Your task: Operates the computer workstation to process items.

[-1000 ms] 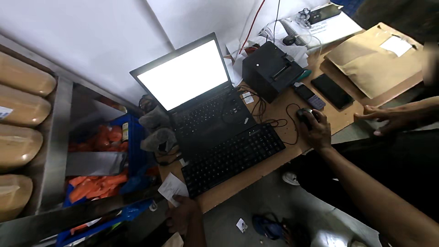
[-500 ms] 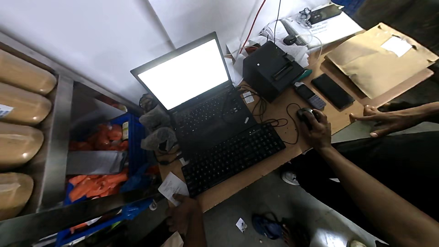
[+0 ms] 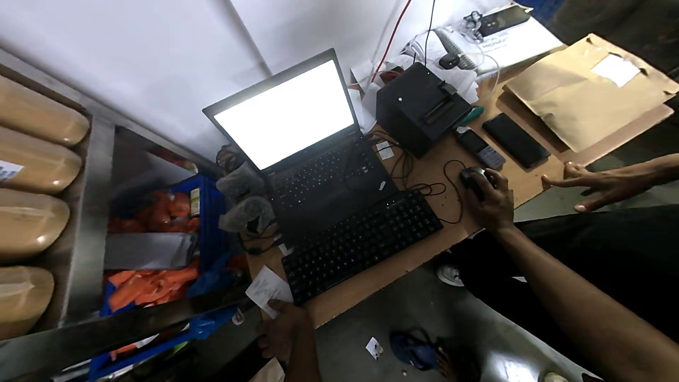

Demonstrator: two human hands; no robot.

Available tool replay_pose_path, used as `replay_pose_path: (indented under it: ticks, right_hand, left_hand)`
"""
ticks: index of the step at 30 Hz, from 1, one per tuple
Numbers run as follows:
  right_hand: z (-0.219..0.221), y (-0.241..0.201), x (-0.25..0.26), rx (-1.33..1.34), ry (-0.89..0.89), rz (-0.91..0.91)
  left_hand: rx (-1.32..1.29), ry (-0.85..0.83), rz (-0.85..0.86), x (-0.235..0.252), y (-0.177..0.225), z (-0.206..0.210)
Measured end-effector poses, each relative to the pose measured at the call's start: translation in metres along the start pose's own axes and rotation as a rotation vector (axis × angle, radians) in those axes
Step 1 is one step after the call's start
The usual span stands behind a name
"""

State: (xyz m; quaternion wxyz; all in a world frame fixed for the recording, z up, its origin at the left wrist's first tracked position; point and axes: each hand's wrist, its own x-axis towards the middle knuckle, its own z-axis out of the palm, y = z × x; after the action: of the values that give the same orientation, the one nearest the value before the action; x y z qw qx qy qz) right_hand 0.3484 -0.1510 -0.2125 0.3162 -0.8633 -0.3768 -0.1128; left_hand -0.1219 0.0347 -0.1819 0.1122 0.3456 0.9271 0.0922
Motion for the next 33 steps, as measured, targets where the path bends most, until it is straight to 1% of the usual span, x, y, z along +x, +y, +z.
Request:
replay_pose_path:
  ticks: [15, 26, 33]
  right_hand:
    - [-0.0007, 0.0004, 0.0001, 0.0, -0.016, 0.001]
    - [-0.0012, 0.0, -0.0004, -0.003, -0.019, 0.011]
    - [-0.0014, -0.001, -0.0006, -0.008, -0.016, 0.015]
  left_hand:
    - [0.027, 0.011, -0.018, -0.0021, 0.0022, 0.0012]
    - [0.042, -0.025, 0.042, -0.0014, -0.0022, -0.0014]
    - [0.022, -0.005, 0.01, -0.0029, -0.0002, -0.001]
